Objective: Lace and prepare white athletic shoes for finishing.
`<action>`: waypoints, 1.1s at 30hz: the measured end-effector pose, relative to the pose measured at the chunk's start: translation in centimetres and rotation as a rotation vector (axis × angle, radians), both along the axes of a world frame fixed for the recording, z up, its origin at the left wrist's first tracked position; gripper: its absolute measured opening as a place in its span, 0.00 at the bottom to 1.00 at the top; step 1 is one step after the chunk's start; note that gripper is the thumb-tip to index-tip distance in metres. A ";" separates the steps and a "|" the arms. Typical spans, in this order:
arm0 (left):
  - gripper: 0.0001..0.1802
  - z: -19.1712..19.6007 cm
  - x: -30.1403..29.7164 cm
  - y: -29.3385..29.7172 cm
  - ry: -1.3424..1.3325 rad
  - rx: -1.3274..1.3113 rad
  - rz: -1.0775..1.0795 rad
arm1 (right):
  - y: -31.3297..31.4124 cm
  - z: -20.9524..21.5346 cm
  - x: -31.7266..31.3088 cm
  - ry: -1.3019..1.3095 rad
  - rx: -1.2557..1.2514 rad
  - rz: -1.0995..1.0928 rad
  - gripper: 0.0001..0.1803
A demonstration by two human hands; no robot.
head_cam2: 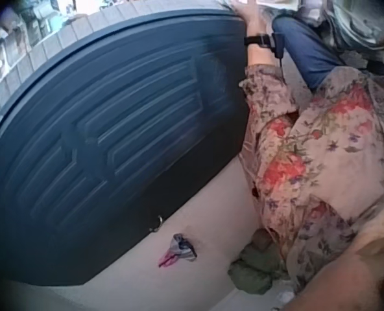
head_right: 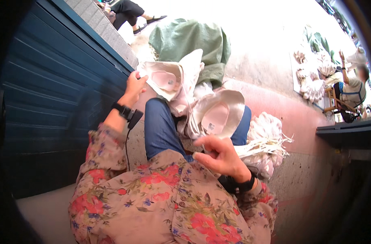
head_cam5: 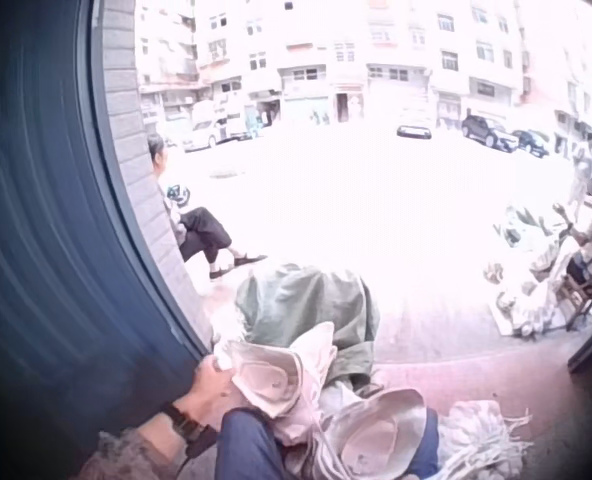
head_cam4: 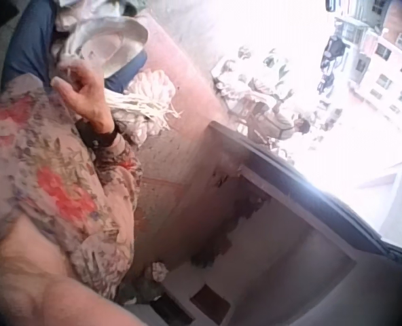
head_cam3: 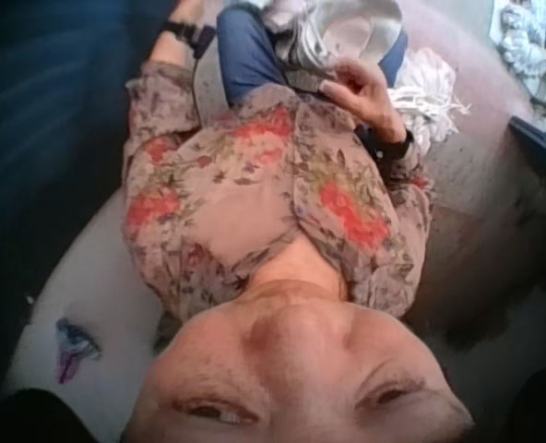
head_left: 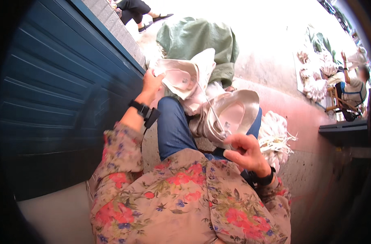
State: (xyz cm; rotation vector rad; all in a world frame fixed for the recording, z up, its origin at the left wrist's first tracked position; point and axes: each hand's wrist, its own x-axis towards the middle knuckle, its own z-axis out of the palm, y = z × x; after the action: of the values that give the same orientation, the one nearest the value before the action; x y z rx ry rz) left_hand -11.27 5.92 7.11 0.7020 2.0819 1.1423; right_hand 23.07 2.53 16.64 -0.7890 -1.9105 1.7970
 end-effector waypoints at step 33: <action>0.17 -5.9 4.0 -1.1 -0.398 -0.168 0.108 | 3.2 -2.6 0.5 0.007 0.183 -0.577 0.11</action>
State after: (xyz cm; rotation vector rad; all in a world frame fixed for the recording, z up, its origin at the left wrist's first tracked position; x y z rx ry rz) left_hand -7.22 4.85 1.24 0.2579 1.8626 1.0503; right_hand 23.61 5.74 14.08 -1.1204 -1.5918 1.2545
